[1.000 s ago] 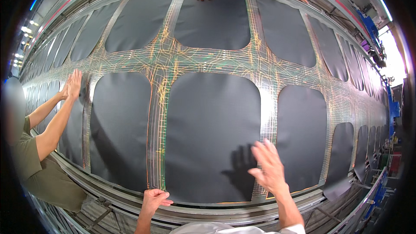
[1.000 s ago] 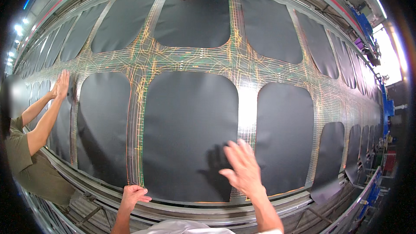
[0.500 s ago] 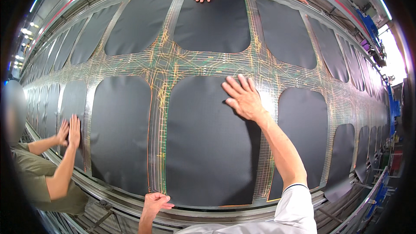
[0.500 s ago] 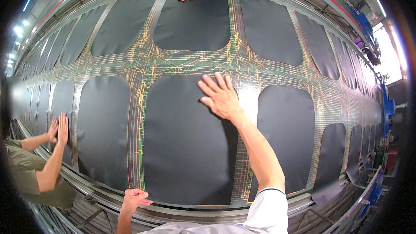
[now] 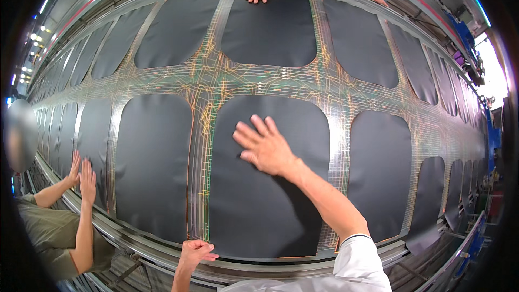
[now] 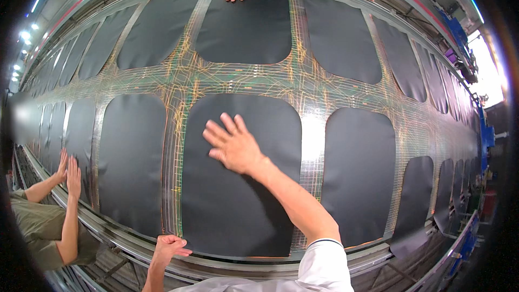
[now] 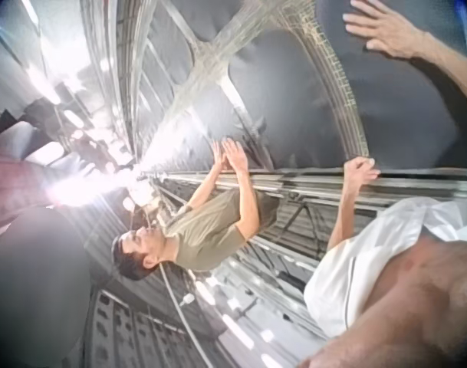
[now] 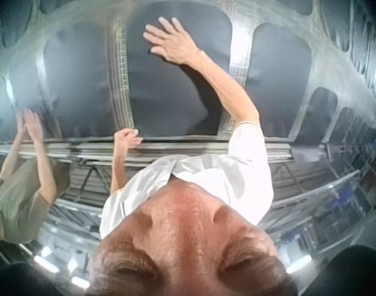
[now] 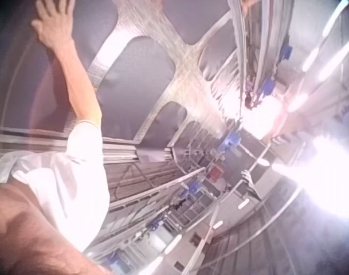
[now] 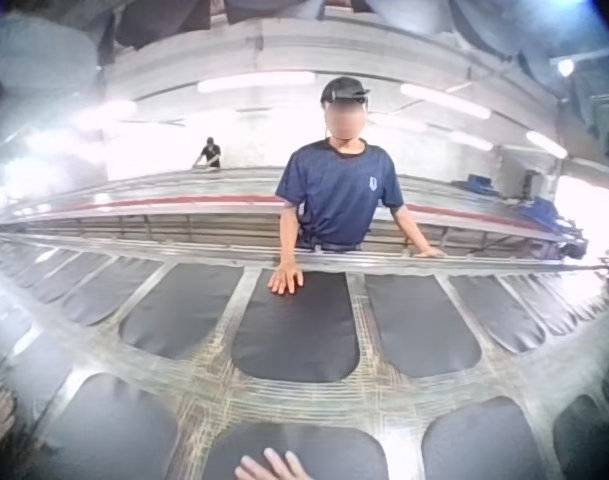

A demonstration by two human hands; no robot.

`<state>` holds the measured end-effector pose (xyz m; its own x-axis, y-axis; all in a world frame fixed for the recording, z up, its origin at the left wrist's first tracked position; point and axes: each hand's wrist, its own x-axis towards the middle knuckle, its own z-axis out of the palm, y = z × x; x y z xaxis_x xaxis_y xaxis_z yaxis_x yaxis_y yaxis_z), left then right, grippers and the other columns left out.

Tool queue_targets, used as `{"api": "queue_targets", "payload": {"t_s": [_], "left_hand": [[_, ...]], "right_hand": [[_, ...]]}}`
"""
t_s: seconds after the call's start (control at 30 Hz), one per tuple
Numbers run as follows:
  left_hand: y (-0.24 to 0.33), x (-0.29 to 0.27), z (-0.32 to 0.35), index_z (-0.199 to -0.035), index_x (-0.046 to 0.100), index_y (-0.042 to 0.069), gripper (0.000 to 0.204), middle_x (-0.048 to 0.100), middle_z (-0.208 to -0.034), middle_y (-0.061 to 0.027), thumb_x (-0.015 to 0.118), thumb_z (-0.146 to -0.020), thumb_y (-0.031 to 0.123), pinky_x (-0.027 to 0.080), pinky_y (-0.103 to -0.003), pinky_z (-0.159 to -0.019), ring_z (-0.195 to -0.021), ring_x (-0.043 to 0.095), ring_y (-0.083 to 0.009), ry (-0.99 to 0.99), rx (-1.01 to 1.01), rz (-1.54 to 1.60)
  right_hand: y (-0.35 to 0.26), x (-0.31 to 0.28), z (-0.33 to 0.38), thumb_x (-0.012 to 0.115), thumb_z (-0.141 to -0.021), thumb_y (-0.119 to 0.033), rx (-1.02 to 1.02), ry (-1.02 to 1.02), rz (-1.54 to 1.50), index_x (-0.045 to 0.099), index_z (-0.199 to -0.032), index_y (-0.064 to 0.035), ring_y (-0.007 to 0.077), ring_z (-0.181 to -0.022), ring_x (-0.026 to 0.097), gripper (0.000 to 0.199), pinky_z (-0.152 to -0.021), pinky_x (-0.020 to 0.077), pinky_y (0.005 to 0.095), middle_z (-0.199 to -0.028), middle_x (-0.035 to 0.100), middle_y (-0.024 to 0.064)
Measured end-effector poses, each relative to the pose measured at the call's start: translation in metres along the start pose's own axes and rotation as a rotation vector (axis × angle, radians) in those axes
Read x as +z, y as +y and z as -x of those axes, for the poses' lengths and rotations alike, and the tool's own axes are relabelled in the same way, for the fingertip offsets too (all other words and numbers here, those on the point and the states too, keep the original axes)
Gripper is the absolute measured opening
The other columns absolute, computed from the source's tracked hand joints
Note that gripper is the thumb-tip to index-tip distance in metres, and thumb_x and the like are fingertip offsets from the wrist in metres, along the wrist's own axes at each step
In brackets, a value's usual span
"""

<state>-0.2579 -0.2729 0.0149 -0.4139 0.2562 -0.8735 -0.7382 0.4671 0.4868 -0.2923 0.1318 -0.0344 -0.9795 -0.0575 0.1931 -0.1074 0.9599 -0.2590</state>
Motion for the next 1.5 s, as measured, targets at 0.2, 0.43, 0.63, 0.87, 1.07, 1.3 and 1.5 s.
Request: {"api": "queue_targets", "payload": {"t_s": [0.2, 0.43, 0.63, 0.87, 1.07, 1.3, 1.5], "left_hand": [[0.009, 0.004, 0.002, -0.089, 0.066, -0.011, 0.019, 0.067, -0.076, -0.0141, 0.071, -0.088, 0.007, 0.063, -0.034, -0.063, -0.071, 0.073, -0.0302, 0.005, -0.033, -0.027], [0.003, 0.002, 0.003, -0.089, 0.066, -0.011, 0.018, 0.067, -0.077, -0.0145, 0.071, -0.088, 0.006, 0.063, -0.033, -0.063, -0.071, 0.073, -0.0304, 0.005, -0.029, -0.034], [-0.008, -0.003, -0.004, -0.087, 0.065, -0.011, 0.019, 0.066, -0.077, -0.0128, 0.072, -0.087, 0.007, 0.063, -0.033, -0.061, -0.07, 0.073, -0.0299, 0.009, -0.014, 0.016], [-0.008, -0.001, -0.002, -0.084, 0.064, -0.007, 0.016, 0.066, -0.075, -0.0114, 0.071, -0.088, 0.007, 0.063, -0.034, -0.06, -0.069, 0.073, -0.0297, -0.008, 0.057, 0.024], [-0.017, 0.001, -0.005, -0.084, 0.065, -0.006, 0.015, 0.066, -0.073, -0.0102, 0.069, -0.088, 0.008, 0.062, -0.034, -0.057, -0.067, 0.073, -0.0297, 0.019, 0.085, -0.031], [-0.015, 0.0, -0.001, -0.086, 0.065, -0.005, 0.014, 0.067, -0.075, -0.0095, 0.07, -0.088, 0.009, 0.061, -0.034, -0.059, -0.068, 0.073, -0.0285, 0.015, 0.112, -0.041], [-0.013, 0.0, -0.004, -0.084, 0.064, -0.002, 0.015, 0.067, -0.073, -0.01, 0.071, -0.088, 0.011, 0.061, -0.035, -0.054, -0.065, 0.073, -0.0295, 0.013, 0.148, -0.036]], "right_hand": [[0.037, 0.014, -0.04, 0.045, -0.1, -0.049, 0.226, 0.138, 0.056, 0.044, -0.147, -0.0143, 0.0341, -0.146, 0.024, 0.058, -0.119, 0.0159, 0.0545, -0.156, 0.036, 0.0034], [0.016, 0.024, -0.062, 0.049, -0.097, -0.052, 0.123, 0.152, 0.069, 0.043, -0.146, -0.0071, 0.0317, -0.146, 0.026, 0.067, -0.118, 0.0205, 0.0533, -0.156, 0.034, 0.0092], [-0.027, 0.007, -0.058, 0.045, -0.098, -0.052, 0.152, -0.048, 0.053, 0.039, -0.148, -0.006, 0.0308, -0.147, 0.023, 0.068, -0.119, 0.0171, 0.0528, -0.158, 0.031, 0.0088], [0.055, -0.013, -0.006, 0.052, -0.094, -0.047, 0.082, 0.111, 0.184, 0.05, -0.141, -0.019, 0.0351, -0.14, 0.031, 0.054, -0.114, 0.0221, 0.056, -0.15, 0.042, 0.0048], [-0.019, -0.008, 0.033, 0.06, -0.089, -0.046, 0.145, 0.083, 0.027, 0.048, -0.137, -0.0096, 0.0417, -0.137, 0.031, 0.061, -0.113, 0.0237, 0.0579, -0.147, 0.042, 0.0129], [-0.008, -0.008, 0.047, 0.048, -0.097, -0.049, 0.205, 0.05, 0.031, 0.045, -0.147, -0.0158, 0.0336, -0.147, 0.023, 0.06, -0.119, 0.0188, 0.0533, -0.155, 0.038, 0.0032], [0.059, -0.005, 0.048, 0.047, -0.097, -0.051, 0.585, 0.303, 0.144, 0.044, -0.147, -0.009, 0.0351, -0.146, 0.026, 0.065, -0.12, 0.0167, 0.0521, -0.157, 0.035, 0.0075]]}}
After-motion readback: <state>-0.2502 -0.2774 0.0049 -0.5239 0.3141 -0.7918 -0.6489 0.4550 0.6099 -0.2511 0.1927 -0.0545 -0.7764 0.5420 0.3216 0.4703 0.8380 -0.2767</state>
